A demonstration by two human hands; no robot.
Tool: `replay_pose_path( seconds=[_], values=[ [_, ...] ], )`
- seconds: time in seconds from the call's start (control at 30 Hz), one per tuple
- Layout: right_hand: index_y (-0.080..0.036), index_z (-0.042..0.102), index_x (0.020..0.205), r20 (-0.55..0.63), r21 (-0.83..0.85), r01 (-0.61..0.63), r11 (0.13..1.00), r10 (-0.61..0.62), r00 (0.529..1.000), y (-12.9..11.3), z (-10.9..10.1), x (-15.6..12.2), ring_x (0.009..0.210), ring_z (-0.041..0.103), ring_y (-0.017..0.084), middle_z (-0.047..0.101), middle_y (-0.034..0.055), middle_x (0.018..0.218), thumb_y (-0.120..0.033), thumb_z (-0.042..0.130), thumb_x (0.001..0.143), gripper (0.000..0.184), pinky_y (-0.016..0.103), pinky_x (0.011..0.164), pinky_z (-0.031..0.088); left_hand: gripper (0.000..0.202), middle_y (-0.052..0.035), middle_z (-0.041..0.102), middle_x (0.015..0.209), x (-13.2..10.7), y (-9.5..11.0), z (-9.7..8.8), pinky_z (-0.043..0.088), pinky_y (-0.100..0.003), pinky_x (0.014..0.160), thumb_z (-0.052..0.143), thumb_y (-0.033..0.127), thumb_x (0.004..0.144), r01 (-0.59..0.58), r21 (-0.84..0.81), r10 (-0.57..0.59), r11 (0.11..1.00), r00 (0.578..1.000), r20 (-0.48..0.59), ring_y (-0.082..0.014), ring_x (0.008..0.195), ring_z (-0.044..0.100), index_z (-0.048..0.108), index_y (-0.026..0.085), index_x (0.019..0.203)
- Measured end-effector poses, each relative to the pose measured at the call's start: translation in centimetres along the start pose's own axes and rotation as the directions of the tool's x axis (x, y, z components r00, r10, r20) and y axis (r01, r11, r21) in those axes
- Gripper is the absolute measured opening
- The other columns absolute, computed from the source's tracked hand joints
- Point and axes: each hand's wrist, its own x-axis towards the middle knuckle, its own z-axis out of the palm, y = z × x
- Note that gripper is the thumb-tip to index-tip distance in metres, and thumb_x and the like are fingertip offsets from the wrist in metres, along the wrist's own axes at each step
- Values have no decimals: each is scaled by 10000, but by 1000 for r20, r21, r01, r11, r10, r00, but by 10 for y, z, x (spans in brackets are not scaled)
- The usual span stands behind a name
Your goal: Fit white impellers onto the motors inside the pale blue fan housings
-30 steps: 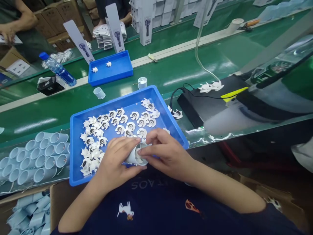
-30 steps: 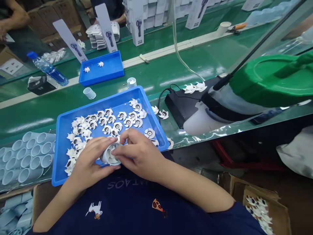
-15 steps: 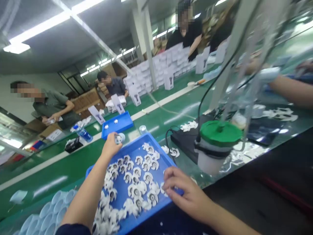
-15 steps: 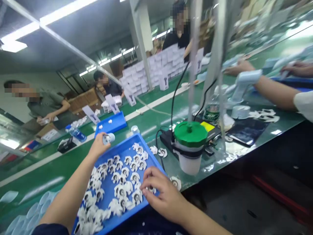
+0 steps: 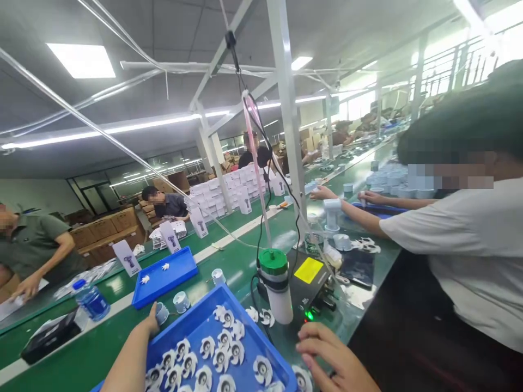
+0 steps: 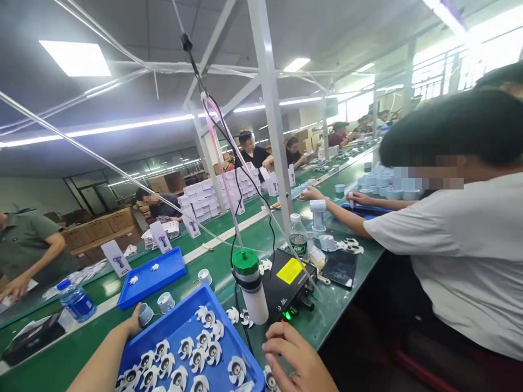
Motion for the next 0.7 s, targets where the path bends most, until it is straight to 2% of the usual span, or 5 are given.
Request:
replay_pose_path(
  seconds=[0.1, 0.17, 0.33, 0.5, 0.7],
  values=[
    [-275, 707, 1100, -254, -107, 59, 993, -84, 964, 27, 3, 11, 1024, 691, 193, 673, 66, 1118, -305, 629, 926, 192, 257, 909, 573, 313, -91, 660, 1213, -6, -8, -4, 558, -450, 941, 673, 302, 943, 46, -82, -47, 996, 999, -5, -231, 1073, 660, 631, 150, 1213],
    [-266, 679, 1183, -329, -55, -21, 998, 2, 944, 47, 8, 28, 1020, 683, 226, 666, 92, 1167, -408, 605, 937, 294, 338, 917, 581, 288, -88, 655, 1191, -10, -11, -17, 559, -440, 919, 674, 307, 939, 58, -154, -67, 986, 996, -56, -225, 1048, 654, 634, 145, 1174],
    [-199, 631, 1278, -92, 366, -337, 868, 394, 915, 84, 27, 61, 1190, 624, 341, 666, 172, 1240, -695, 574, 867, 647, 530, 1053, 498, 418, -124, 622, 1203, -44, -23, -59, 553, -379, 897, 663, 205, 874, -26, -386, -67, 922, 972, -225, -224, 1040, 650, 502, 121, 1251],
    [-240, 611, 1211, 88, 452, -386, 804, 391, 916, 87, 30, 43, 1076, 669, 331, 693, 147, 1137, -774, 713, 700, 746, 454, 942, 558, 648, -96, 618, 1284, -153, -35, -65, 571, -374, 926, 647, 409, 831, -247, -587, 60, 771, 946, -319, -221, 1022, 684, 369, 210, 1380],
    [-318, 444, 1334, 326, 685, -449, 574, 309, 893, 31, 22, 38, 737, 660, 257, 616, 71, 920, -783, 673, 714, 808, 379, 613, 564, 549, -146, 577, 1445, -284, -1, -18, 457, -476, 1131, 694, 329, 807, -475, -754, 150, 454, 875, -460, -331, 1334, 563, 553, 235, 1329]
  ],
)
